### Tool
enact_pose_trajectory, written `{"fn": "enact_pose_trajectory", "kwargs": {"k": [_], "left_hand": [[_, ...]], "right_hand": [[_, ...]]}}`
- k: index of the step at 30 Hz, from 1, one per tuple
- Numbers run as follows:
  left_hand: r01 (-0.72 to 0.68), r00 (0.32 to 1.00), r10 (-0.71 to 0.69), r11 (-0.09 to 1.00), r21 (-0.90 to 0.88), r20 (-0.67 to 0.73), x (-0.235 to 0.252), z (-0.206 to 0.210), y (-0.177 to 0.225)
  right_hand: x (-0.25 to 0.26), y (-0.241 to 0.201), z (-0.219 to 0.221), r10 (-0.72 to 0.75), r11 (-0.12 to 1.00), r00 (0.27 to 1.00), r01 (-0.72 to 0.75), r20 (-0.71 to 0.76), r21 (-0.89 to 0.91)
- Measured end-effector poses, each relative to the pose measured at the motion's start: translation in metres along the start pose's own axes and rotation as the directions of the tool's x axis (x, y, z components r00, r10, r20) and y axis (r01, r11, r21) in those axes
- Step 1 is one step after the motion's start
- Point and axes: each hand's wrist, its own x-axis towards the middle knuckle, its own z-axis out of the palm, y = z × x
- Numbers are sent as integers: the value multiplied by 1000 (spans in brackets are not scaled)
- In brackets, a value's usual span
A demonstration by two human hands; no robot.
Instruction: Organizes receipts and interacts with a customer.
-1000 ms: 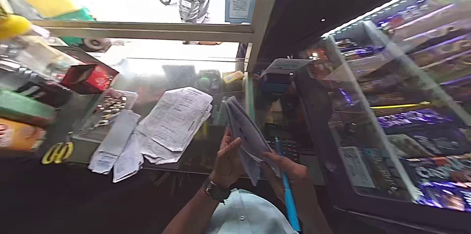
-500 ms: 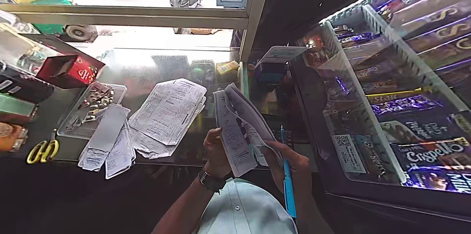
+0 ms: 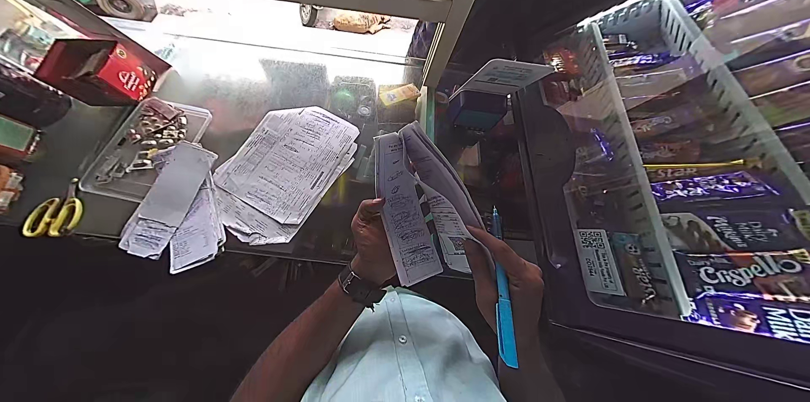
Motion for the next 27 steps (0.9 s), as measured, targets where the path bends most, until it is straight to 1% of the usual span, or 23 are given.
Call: {"fn": "enact_pose_trajectory", "kwargs": {"k": [4, 7, 9, 11, 13, 16, 18, 19, 21, 23, 25, 27], "left_hand": [[29, 999, -28, 999, -34, 26, 1, 2, 1], [25, 999, -25, 1000, -12, 21, 0, 2, 1], [39, 999, -40, 999, 11, 17, 2, -3, 0], [79, 996, -80, 997, 27, 46, 5, -7, -2], [81, 992, -88, 994, 72, 87, 10, -5, -4], [43, 997, -54, 983, 176, 55, 13, 0, -6], [34, 998, -47, 963, 268, 39, 12, 2, -4], [38, 999, -46, 961, 274, 24, 11, 4, -4], [69, 998, -67, 968, 241, -20, 11, 5, -2], [100, 995, -95, 981, 169, -36, 11, 4, -1], [94, 996, -93, 989, 117, -17, 9, -3, 1], [59, 998, -58, 993, 105, -20, 7, -7, 2]], "right_hand": [[0, -1, -1, -9, 1000, 1000, 9, 0, 3], [0, 0, -1, -20, 1000, 1000, 19, 8, 13], [-2, 2, 0, -21, 999, 999, 20, 36, 39], [-4, 5, 2, -21, 999, 996, 18, 89, 41], [-5, 8, 4, -37, 999, 987, 36, 155, 12], [-5, 8, 6, -56, 998, 976, 62, 212, -25], [-6, 10, 7, -71, 997, 966, 78, 247, -18], [-6, 11, 8, -71, 997, 964, 79, 257, -21], [-5, 10, 9, -64, 997, 965, 71, 255, -19], [-4, 8, 9, -44, 999, 972, 45, 230, 4], [-3, 8, 10, -28, 999, 984, 25, 173, 21], [-3, 8, 11, -21, 999, 994, 18, 112, 28]]}}
